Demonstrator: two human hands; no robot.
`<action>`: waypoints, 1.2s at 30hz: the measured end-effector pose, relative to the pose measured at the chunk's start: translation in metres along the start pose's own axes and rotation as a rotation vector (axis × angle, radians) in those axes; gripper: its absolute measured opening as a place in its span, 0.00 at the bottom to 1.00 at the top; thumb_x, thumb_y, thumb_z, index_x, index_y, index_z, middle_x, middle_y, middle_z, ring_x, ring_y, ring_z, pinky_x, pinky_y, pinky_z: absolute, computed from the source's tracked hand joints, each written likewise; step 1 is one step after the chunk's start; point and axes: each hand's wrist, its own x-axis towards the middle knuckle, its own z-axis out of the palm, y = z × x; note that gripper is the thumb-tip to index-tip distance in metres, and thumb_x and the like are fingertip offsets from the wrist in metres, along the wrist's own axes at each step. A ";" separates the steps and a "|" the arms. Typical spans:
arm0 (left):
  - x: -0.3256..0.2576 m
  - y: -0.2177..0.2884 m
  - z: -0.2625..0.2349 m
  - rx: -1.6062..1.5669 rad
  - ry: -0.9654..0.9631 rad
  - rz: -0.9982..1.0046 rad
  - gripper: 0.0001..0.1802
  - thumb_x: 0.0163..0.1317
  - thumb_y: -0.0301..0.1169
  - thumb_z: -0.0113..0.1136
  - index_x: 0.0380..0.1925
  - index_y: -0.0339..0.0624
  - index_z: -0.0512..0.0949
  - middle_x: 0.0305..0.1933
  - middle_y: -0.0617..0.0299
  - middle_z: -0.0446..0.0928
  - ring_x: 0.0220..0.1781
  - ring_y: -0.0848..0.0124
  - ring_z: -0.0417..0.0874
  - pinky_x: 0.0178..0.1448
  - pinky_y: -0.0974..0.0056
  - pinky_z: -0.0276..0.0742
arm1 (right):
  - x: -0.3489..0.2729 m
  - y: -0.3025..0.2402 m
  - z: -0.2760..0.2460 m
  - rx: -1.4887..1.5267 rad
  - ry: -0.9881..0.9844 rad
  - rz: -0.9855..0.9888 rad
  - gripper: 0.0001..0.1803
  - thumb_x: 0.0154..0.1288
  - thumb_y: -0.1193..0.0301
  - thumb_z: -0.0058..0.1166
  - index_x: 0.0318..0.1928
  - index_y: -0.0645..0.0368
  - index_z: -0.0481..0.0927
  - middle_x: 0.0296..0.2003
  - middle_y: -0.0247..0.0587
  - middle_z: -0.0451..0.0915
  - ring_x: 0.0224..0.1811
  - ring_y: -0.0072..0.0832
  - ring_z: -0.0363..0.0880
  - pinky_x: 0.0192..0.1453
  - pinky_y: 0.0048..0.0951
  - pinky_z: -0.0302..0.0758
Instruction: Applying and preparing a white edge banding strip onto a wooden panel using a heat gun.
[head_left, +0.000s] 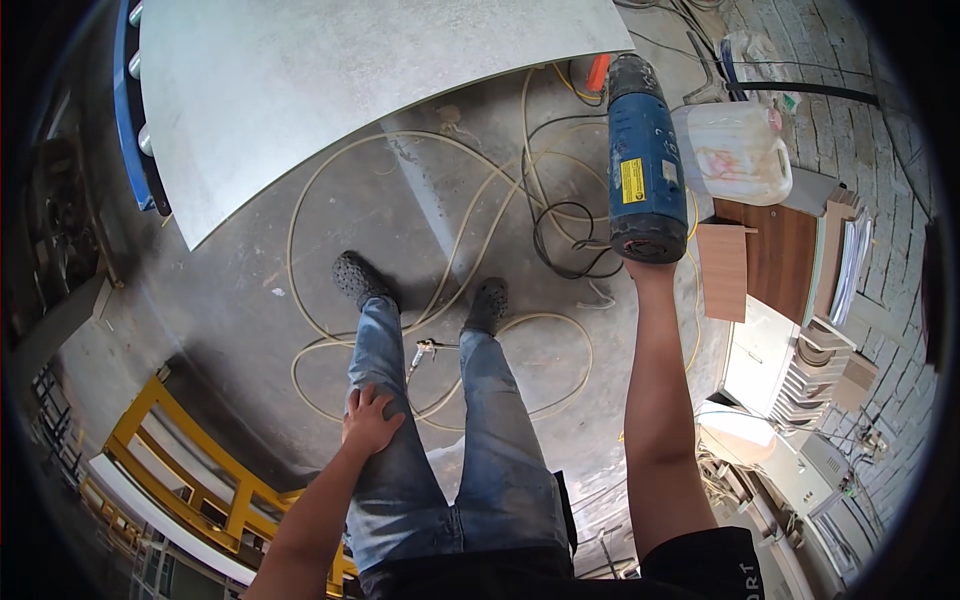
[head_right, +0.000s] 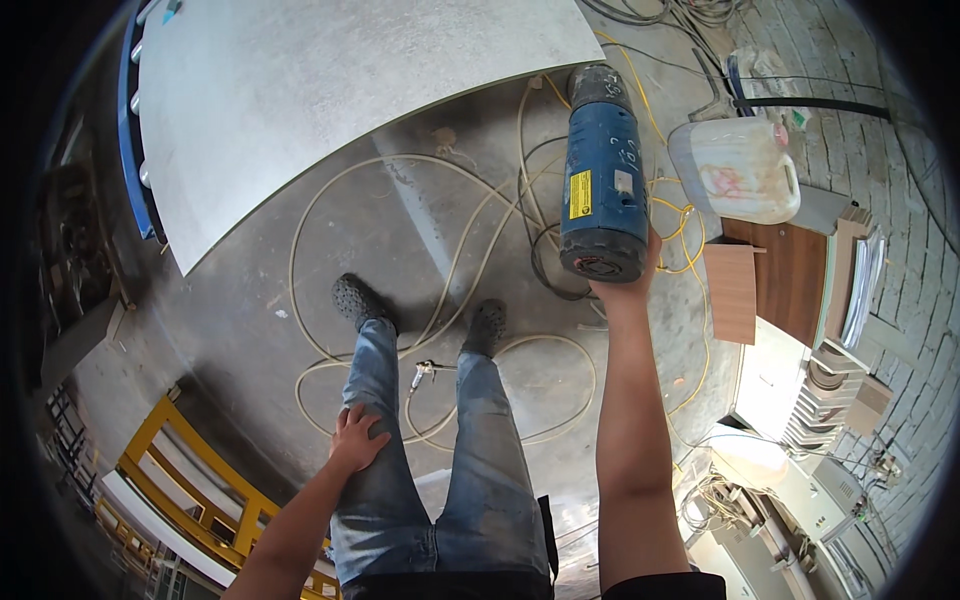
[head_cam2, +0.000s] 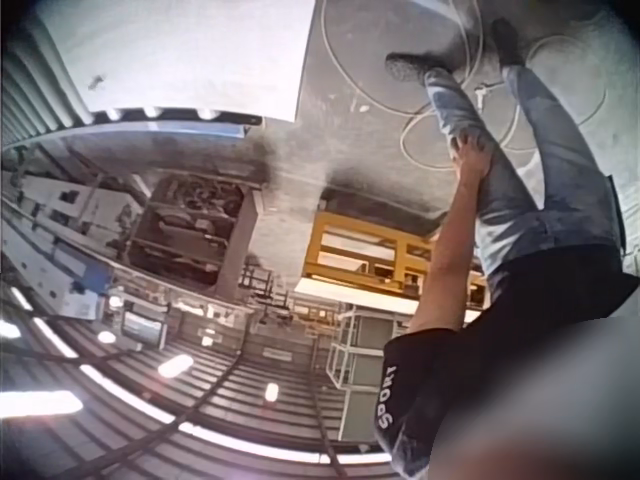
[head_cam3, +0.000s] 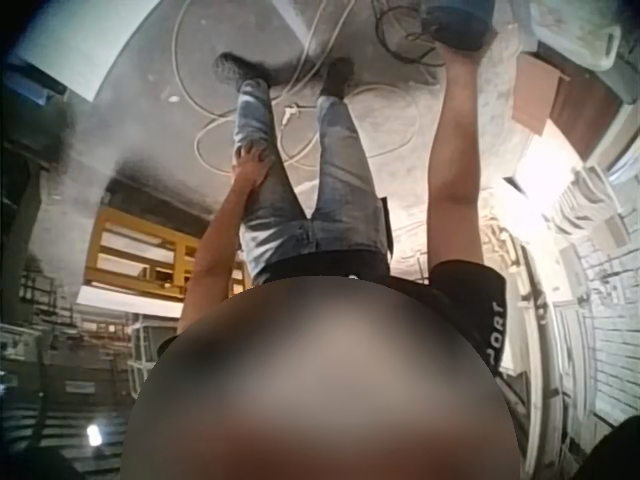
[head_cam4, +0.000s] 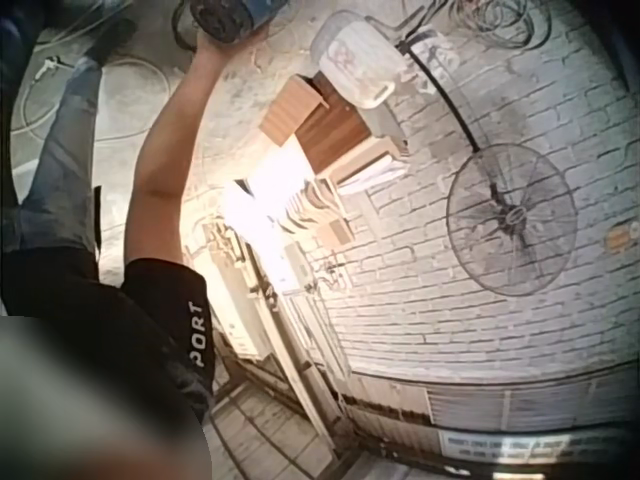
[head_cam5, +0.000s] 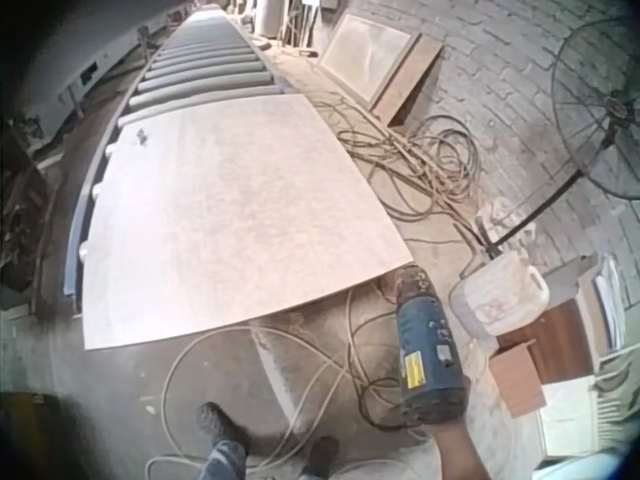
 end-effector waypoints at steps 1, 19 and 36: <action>0.000 0.000 0.000 -0.003 -0.002 0.002 0.30 0.55 0.52 0.61 0.58 0.59 0.74 0.74 0.58 0.53 0.76 0.49 0.48 0.71 0.42 0.59 | -0.003 0.001 0.002 0.005 -0.003 0.007 0.22 0.70 0.53 0.39 0.53 0.54 0.74 0.47 0.41 0.79 0.47 0.34 0.80 0.50 0.40 0.79; 0.000 0.003 -0.001 -0.037 0.015 -0.008 0.29 0.55 0.52 0.61 0.57 0.58 0.76 0.74 0.57 0.55 0.76 0.49 0.48 0.71 0.42 0.59 | -0.056 0.040 0.065 -0.560 0.039 -0.039 0.13 0.59 0.74 0.59 0.45 0.61 0.78 0.33 0.30 0.81 0.35 0.13 0.75 0.41 0.20 0.74; -0.004 0.009 -0.010 -0.035 -0.005 -0.027 0.31 0.55 0.53 0.60 0.58 0.58 0.75 0.74 0.57 0.54 0.76 0.50 0.49 0.73 0.46 0.58 | -0.084 0.056 0.087 -1.127 -0.255 -0.314 0.21 0.74 0.57 0.37 0.53 0.59 0.73 0.42 0.41 0.81 0.40 0.29 0.84 0.43 0.30 0.83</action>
